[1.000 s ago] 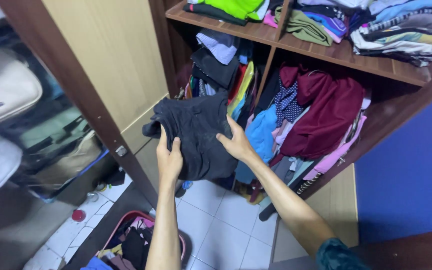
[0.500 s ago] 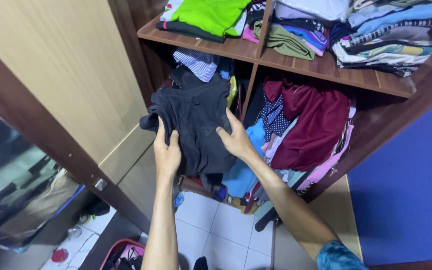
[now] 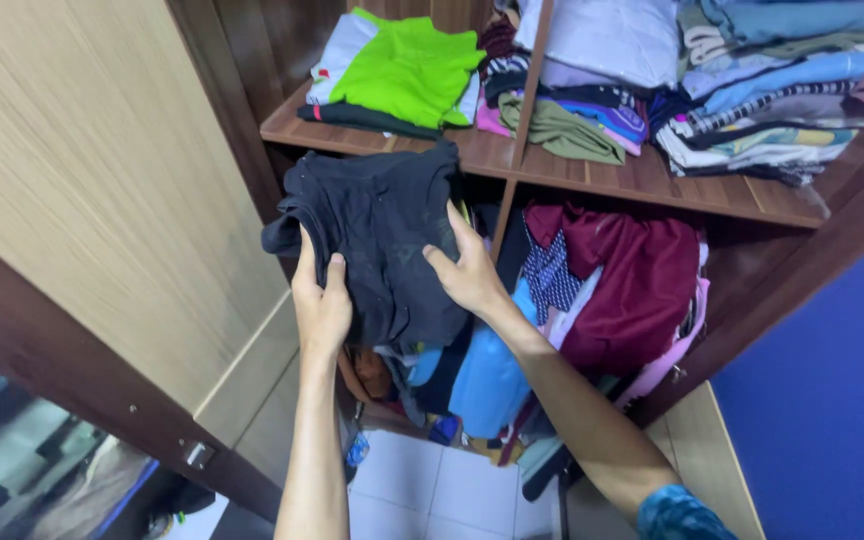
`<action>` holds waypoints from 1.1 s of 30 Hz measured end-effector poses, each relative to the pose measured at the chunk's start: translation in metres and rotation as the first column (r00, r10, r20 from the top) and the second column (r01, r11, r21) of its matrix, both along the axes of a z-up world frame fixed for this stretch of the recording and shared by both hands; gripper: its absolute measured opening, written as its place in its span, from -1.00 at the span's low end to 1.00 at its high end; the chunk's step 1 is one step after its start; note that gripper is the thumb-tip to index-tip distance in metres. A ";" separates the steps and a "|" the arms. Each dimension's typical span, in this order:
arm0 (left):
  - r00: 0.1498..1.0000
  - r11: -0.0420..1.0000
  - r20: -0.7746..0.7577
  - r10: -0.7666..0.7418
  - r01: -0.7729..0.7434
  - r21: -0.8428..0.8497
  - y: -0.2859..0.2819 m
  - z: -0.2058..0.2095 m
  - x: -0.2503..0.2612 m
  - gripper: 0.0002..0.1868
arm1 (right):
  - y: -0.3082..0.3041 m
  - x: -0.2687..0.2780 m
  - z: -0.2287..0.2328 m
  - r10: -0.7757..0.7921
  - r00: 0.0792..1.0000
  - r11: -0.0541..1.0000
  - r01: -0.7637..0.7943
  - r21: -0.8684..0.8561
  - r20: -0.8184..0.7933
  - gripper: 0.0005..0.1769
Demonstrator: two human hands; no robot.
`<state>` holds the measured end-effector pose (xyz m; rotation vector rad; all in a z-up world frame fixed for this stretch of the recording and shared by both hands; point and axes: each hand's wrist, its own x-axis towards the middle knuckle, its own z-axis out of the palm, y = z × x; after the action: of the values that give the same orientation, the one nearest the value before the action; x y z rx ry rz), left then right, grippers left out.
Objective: Picking up folded clothes from a bed and placing them neatly onto a shelf in a wardrobe
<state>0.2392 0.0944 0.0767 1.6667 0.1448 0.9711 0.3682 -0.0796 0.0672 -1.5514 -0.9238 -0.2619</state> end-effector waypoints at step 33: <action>0.943 0.957 0.261 -0.205 0.138 0.255 0.084 0.108 0.175 -0.35 | 0.054 0.137 0.110 -0.162 0.962 0.977 0.125 0.175 0.219 -0.05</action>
<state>0.4139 0.1781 0.1845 1.6964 -0.3169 1.1141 0.5054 -0.0260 0.1768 -1.4606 -0.9468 -0.6188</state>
